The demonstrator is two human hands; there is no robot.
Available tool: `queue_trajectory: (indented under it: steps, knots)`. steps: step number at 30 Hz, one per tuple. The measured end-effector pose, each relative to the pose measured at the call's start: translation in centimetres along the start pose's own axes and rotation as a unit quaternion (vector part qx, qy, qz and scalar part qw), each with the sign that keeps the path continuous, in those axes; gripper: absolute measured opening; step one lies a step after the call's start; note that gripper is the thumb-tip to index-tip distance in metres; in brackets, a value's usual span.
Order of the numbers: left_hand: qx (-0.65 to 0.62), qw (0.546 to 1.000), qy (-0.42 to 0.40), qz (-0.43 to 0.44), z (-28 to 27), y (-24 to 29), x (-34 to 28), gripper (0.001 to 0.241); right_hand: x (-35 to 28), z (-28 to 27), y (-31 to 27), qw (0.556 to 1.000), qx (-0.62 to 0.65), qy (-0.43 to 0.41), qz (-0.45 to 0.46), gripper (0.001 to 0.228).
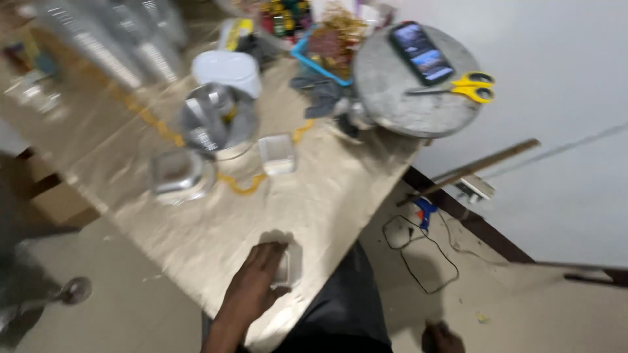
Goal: Wiping and organizing plastic food containers at a workstation.
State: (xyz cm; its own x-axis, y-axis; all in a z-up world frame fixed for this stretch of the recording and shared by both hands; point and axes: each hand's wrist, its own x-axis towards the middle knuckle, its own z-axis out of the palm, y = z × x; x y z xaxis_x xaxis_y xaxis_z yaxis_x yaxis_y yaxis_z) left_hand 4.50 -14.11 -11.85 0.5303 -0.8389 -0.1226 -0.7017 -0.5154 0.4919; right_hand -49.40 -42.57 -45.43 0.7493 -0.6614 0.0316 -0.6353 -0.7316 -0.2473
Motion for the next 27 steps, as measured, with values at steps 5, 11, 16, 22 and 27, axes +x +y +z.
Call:
queue_trajectory:
  steps: [5,11,16,22,27]
  knots:
    - [-0.229,0.955,0.167,-0.089,-6.6,1.1,-5.3,0.093,21.1,-12.3,-20.4,0.984,0.108,-0.107,0.096,0.028]
    - [-0.262,0.904,0.338,0.029,-10.5,3.0,-10.4,0.087,23.0,-32.4,-45.1,0.832,0.505,-0.222,-0.065,0.028]
    - [-0.201,0.889,0.395,0.119,-11.9,2.3,-13.6,0.084,22.7,-35.2,-51.5,0.735,0.579,-0.321,-0.148,0.015]
    - [-0.181,0.871,0.439,0.127,-11.8,0.7,-15.8,0.08,22.0,-35.1,-54.1,0.688,0.574,-0.409,-0.174,0.007]
    - [-0.177,0.875,0.433,0.123,-11.0,-0.7,-15.8,0.079,20.8,-32.0,-53.3,0.732,0.559,-0.382,-0.076,0.011]
